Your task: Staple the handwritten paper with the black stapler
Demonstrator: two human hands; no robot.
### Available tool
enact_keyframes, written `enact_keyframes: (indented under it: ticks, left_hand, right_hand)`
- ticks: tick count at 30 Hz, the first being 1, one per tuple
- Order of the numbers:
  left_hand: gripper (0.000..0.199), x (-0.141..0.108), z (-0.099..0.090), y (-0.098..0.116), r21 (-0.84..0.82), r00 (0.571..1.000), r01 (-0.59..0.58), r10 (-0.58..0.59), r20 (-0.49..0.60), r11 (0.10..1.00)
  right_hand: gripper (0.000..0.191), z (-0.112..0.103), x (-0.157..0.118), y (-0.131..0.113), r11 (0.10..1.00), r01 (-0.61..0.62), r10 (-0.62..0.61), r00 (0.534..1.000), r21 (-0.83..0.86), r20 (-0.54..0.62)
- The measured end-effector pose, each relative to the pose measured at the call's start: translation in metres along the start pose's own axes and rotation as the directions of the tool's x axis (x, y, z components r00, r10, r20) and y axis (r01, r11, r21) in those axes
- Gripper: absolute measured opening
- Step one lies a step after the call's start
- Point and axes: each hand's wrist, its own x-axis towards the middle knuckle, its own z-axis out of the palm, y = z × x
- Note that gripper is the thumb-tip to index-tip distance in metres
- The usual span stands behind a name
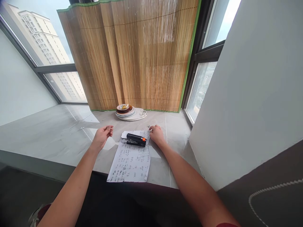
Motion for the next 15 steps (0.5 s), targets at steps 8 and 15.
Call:
enact_keyframes:
  ticks: [8, 15]
  left_hand:
    - [0.048, -0.0007, 0.0018, -0.0031, 0.249, 0.996, -0.067, 0.05, 0.071, 0.966]
    - [0.051, -0.0023, 0.0011, -0.0014, 0.475, 0.984, -0.145, 0.078, 0.158, 0.868]
  right_hand:
    - [0.033, 0.003, -0.0009, 0.0008, 1.0, 0.019, -0.019, 1.0, 0.023, -0.02]
    - [0.034, -0.0016, -0.0013, -0.004, 0.999, -0.011, 0.012, 0.999, -0.033, 0.032]
